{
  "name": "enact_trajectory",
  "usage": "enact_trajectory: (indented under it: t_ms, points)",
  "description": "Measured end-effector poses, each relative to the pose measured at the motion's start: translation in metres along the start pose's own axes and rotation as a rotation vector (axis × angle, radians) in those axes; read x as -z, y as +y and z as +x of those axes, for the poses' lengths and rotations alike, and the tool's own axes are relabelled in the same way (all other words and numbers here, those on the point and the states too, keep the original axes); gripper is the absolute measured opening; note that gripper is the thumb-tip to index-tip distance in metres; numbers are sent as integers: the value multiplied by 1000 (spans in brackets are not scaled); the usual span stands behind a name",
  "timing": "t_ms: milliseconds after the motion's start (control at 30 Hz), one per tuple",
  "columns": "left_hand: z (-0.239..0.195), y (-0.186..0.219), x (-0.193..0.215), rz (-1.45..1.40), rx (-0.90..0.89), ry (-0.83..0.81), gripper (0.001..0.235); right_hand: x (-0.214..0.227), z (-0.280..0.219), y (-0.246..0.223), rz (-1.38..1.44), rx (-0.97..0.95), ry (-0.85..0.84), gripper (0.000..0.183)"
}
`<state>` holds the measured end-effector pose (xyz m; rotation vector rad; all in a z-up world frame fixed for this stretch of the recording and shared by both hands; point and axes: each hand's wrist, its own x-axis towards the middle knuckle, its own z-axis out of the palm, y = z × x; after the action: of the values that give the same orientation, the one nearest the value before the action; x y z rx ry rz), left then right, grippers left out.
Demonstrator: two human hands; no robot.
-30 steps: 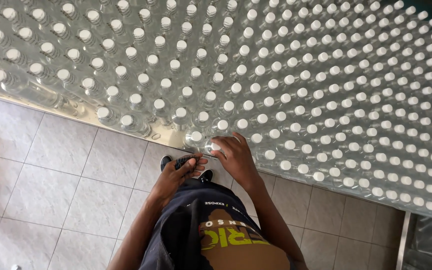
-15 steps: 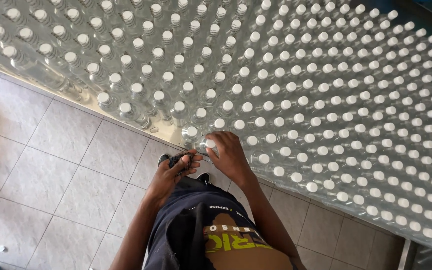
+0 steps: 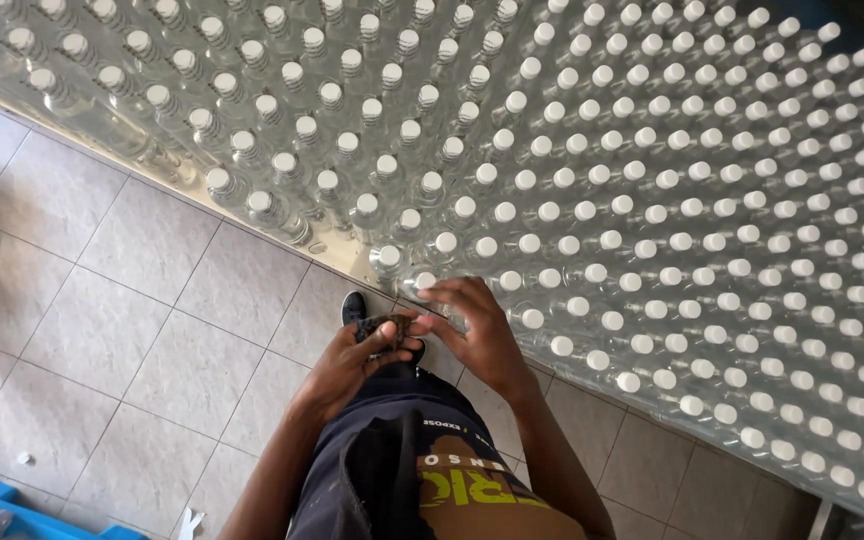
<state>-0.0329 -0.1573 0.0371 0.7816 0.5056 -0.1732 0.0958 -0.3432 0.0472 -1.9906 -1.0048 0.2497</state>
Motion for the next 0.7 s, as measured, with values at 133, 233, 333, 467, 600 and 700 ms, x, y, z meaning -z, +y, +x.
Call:
enact_trajectory:
  t_ms: [133, 233, 333, 467, 600, 700]
  points:
    - [10, -18, 15, -16, 153, -79, 46, -2, -12, -9, 99, -40, -48, 34]
    - [16, -10, 18, -16, 250, -156, 41, -5, -17, -12, 160, -80, -44, 28]
    - [26, 7, 21, 7, 302, -236, 34, -5, -11, -22, 198, -96, 20, 25]
    - [38, 35, 22, 83, 309, -323, 31, -9, 4, -28, 117, -71, 89, 21]
    - [47, 63, 25, 57, 343, -343, 34, -12, 19, -31, 133, -134, 155, 21]
    - [60, 64, 41, 95, 344, -398, 40, -15, 32, -37, 171, -214, 161, 24]
